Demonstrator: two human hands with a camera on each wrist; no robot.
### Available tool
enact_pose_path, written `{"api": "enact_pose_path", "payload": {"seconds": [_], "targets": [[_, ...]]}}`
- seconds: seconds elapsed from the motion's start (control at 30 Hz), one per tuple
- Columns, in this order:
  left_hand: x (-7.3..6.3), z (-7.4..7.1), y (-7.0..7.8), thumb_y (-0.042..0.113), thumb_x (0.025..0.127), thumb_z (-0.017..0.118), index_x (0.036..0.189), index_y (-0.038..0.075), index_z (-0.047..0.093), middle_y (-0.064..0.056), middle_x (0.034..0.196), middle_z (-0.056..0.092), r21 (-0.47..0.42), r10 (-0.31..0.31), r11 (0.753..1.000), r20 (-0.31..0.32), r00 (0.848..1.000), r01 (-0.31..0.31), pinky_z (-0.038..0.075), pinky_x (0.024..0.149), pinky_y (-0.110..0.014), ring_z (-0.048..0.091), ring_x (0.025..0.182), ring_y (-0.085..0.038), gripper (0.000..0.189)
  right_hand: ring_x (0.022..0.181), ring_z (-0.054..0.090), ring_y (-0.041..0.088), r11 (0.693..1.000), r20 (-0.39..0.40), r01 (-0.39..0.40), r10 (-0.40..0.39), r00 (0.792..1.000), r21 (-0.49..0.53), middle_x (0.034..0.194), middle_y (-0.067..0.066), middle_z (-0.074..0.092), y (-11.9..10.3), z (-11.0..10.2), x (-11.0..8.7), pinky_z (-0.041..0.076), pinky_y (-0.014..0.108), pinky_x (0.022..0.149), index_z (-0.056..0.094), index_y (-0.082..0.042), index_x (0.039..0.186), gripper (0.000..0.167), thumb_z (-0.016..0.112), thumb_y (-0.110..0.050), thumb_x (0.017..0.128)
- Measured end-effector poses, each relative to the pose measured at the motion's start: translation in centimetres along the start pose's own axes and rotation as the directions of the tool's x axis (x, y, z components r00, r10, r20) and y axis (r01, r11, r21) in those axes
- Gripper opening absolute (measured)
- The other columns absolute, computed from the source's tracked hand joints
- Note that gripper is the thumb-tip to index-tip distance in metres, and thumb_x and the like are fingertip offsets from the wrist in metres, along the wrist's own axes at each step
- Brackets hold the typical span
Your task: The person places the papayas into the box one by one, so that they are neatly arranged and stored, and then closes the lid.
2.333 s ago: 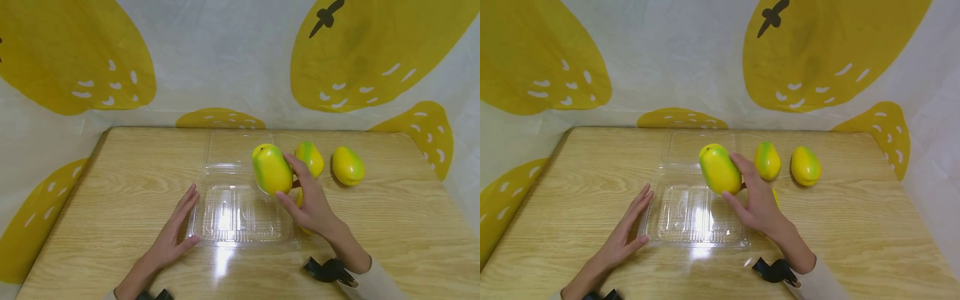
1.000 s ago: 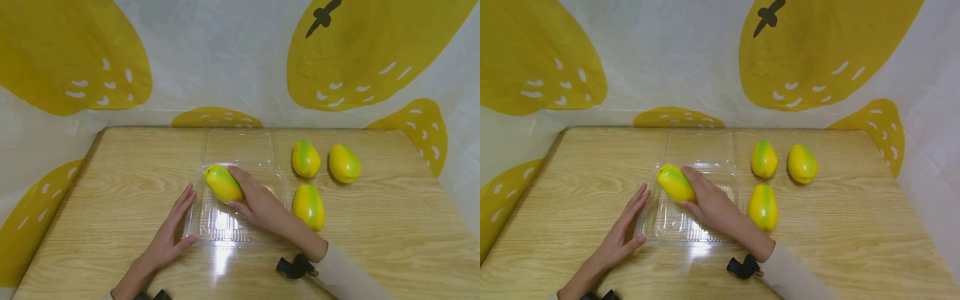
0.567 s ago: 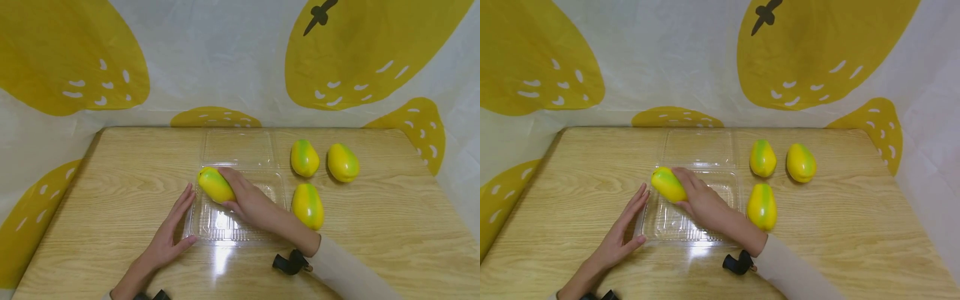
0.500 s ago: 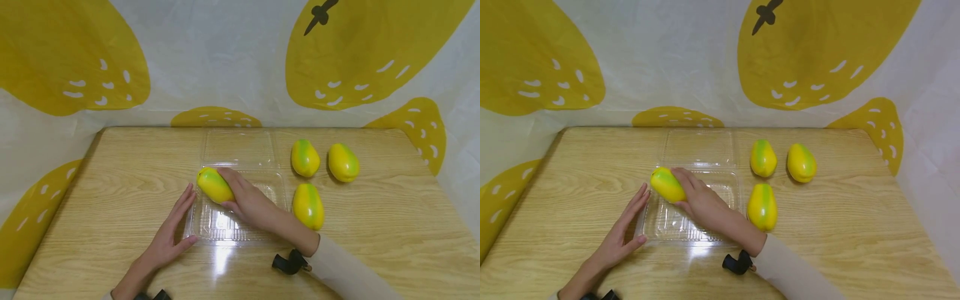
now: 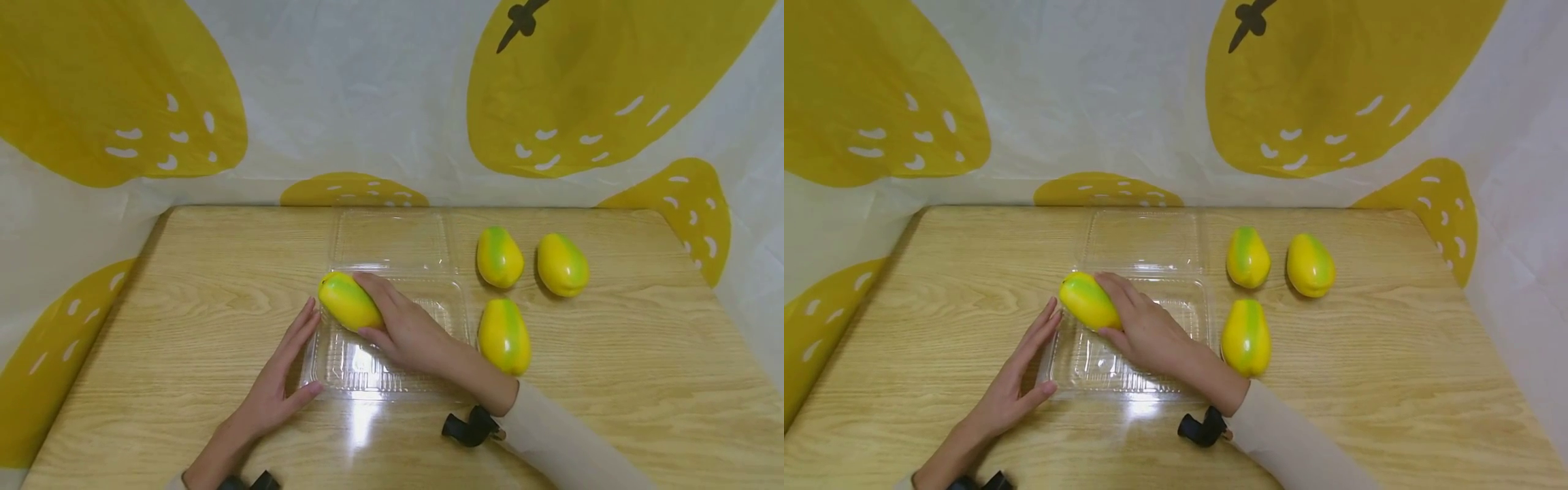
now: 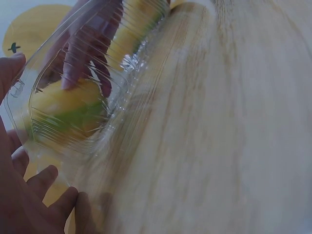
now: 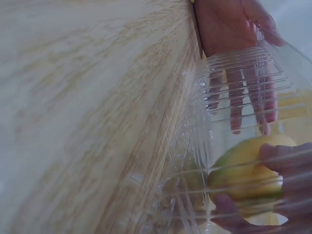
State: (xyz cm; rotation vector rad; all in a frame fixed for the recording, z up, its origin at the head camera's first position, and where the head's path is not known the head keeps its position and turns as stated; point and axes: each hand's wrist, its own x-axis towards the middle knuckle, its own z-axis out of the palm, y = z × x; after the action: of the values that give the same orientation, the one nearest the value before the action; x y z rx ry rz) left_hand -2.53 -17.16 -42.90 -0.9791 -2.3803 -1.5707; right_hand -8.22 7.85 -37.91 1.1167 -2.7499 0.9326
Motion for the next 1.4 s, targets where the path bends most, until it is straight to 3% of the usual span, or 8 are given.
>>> {"api": "enact_pose_path", "payload": {"seconds": [0.3,0.77,1.13,1.3,1.4], "targets": [[0.0,0.0,0.0,0.022,0.081,0.069,0.148,-0.002,0.028,-0.018,0.157,0.011,-0.003,-0.004,1.0,-0.002,1.0,0.004,0.01,0.115,-0.03,0.013,0.143,-0.036,0.082,0.129,0.043,0.023,1.0,-0.011,0.0,0.0,1.0,0.005,0.153,0.008,0.026,0.0,-0.1,-0.1,0.038,0.036,0.104,0.02,-0.012,0.151,0.075,0.064,-0.029,0.092],[0.0,0.0,-0.1,0.019,0.079,0.071,0.148,-0.001,0.028,-0.018,0.158,0.011,0.0,-0.012,1.0,0.002,1.0,0.012,0.009,0.116,-0.03,0.012,0.143,-0.036,0.084,0.116,0.054,0.029,0.999,-0.016,-0.038,0.038,0.999,-0.009,0.151,0.012,0.025,-0.1,-0.6,-0.4,0.051,0.04,0.089,0.019,-0.015,0.151,0.078,0.065,-0.033,0.091],[-0.1,0.0,-0.1,0.021,0.08,0.071,0.148,-0.002,0.028,-0.019,0.158,0.011,-0.003,-0.005,1.0,-0.003,1.0,0.005,0.009,0.116,-0.029,0.012,0.143,-0.036,0.084,0.087,0.063,0.021,0.997,-0.032,-0.07,0.069,0.997,-0.025,0.152,0.013,0.024,-0.7,-1.9,-1.3,0.056,0.028,0.067,0.018,-0.015,0.153,0.076,0.061,-0.036,0.093],[-0.1,0.1,-0.3,0.025,0.081,0.07,0.147,-0.003,0.028,-0.02,0.157,0.012,0.0,0.006,1.0,-0.006,1.0,-0.006,0.009,0.116,-0.029,0.012,0.143,-0.037,0.083,0.103,0.061,0.024,0.995,-0.042,-0.105,0.105,0.994,0.002,0.155,0.008,0.02,-1.1,-3.1,-2.1,0.056,0.035,0.078,0.014,-0.017,0.154,0.077,0.058,-0.037,0.095],[-0.1,0.1,-0.4,0.025,0.081,0.07,0.147,-0.003,0.028,-0.02,0.157,0.012,0.001,0.01,1.0,-0.008,1.0,-0.01,0.009,0.116,-0.029,0.012,0.143,-0.037,0.083,0.108,0.059,0.025,0.99,-0.045,-0.142,0.142,0.989,0.003,0.156,0.007,0.021,-1.2,-3.7,-2.6,0.055,0.036,0.078,0.012,-0.018,0.154,0.077,0.058,-0.037,0.095]]}}
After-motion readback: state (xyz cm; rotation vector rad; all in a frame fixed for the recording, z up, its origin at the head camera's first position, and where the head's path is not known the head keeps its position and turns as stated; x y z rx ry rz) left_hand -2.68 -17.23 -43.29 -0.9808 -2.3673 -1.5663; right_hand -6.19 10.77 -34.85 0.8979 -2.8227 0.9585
